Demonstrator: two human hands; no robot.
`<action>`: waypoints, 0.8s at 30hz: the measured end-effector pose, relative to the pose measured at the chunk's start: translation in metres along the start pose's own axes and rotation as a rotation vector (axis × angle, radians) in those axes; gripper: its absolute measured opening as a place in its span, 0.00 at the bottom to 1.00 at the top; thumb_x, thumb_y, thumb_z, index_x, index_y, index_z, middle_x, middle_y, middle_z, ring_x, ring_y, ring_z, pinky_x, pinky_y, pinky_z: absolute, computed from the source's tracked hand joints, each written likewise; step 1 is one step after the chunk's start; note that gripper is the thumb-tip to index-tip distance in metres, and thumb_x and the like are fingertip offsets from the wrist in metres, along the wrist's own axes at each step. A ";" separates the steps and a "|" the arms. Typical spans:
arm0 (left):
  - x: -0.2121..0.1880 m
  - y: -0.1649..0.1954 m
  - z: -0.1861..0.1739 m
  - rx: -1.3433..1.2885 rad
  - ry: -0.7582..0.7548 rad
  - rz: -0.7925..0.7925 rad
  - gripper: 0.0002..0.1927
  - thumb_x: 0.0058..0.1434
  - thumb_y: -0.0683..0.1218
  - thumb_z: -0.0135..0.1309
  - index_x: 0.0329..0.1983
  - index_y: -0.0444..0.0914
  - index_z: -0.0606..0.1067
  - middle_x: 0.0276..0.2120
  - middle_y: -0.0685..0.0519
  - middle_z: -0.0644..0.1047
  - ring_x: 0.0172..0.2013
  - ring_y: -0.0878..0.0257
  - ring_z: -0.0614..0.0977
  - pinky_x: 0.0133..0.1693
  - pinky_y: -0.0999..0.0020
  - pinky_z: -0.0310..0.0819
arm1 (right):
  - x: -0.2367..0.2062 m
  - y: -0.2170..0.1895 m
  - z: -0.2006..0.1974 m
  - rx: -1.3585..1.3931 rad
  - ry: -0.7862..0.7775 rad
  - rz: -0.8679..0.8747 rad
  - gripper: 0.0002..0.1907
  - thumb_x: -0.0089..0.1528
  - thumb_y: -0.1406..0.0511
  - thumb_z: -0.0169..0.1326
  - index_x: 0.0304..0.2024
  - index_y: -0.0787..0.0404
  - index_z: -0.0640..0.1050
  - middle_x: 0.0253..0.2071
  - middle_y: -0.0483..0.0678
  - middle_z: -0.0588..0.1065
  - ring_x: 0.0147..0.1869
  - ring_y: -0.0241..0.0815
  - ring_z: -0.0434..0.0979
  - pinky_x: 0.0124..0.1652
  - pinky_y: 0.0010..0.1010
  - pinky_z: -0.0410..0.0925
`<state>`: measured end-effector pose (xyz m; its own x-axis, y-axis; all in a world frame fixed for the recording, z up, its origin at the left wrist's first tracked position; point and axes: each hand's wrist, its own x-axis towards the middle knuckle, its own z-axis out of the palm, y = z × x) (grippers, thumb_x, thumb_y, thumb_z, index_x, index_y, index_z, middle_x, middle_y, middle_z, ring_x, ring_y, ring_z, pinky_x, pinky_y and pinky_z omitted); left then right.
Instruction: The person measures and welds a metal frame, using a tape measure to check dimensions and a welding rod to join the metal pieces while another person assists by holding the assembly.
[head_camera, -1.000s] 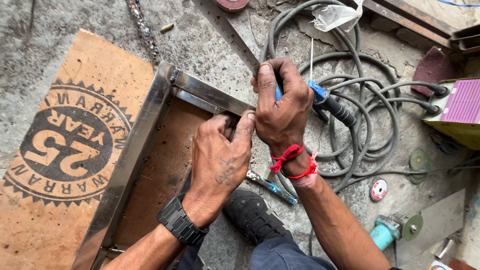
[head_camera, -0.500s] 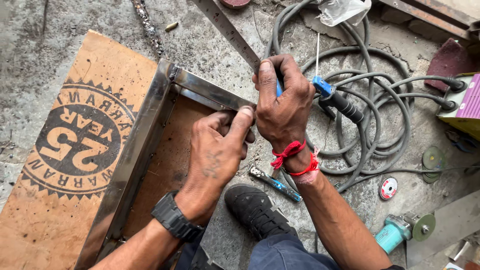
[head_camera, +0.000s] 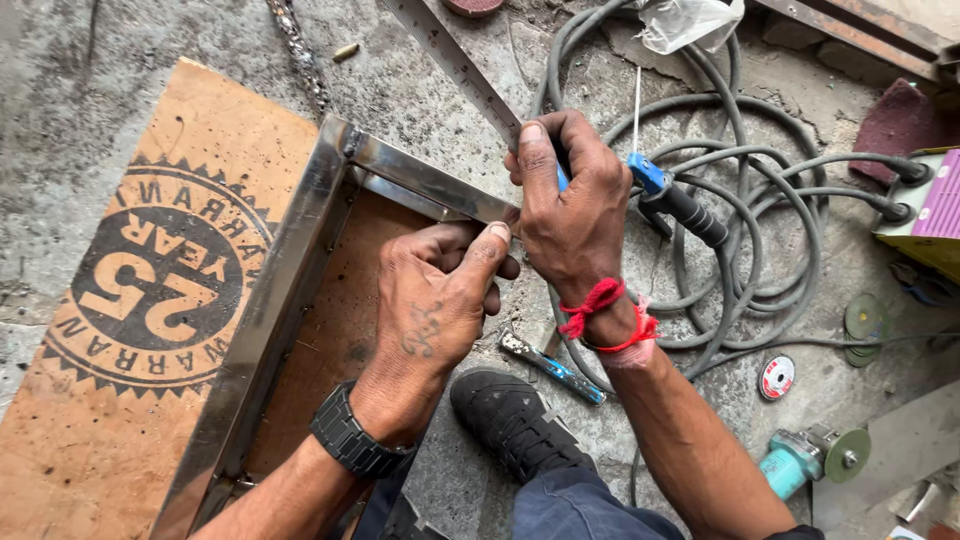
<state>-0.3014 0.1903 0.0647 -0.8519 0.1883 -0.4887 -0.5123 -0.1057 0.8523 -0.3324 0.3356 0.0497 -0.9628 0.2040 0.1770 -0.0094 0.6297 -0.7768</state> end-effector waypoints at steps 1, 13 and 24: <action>0.000 0.000 0.000 0.022 0.005 -0.011 0.15 0.64 0.50 0.56 0.31 0.34 0.83 0.23 0.55 0.82 0.19 0.74 0.75 0.20 0.77 0.66 | -0.001 0.001 -0.005 -0.012 0.010 0.026 0.12 0.73 0.63 0.49 0.38 0.65 0.76 0.31 0.47 0.80 0.35 0.35 0.83 0.34 0.28 0.74; -0.003 0.009 -0.006 -0.057 -0.023 -0.156 0.17 0.64 0.53 0.52 0.30 0.37 0.82 0.25 0.56 0.84 0.20 0.73 0.76 0.20 0.75 0.67 | -0.039 -0.003 -0.137 -0.466 -0.447 0.428 0.17 0.68 0.59 0.49 0.37 0.63 0.83 0.27 0.49 0.81 0.30 0.39 0.79 0.33 0.32 0.70; 0.001 -0.002 -0.004 0.023 -0.016 -0.054 0.21 0.66 0.57 0.52 0.28 0.37 0.81 0.24 0.54 0.84 0.20 0.72 0.77 0.22 0.76 0.70 | -0.068 0.033 -0.160 -0.324 -0.391 0.517 0.16 0.68 0.60 0.48 0.41 0.65 0.82 0.31 0.51 0.83 0.34 0.39 0.80 0.36 0.32 0.71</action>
<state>-0.3012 0.1864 0.0614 -0.8212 0.2091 -0.5309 -0.5545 -0.0728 0.8290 -0.2241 0.4625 0.1092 -0.8493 0.2912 -0.4403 0.4953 0.7281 -0.4738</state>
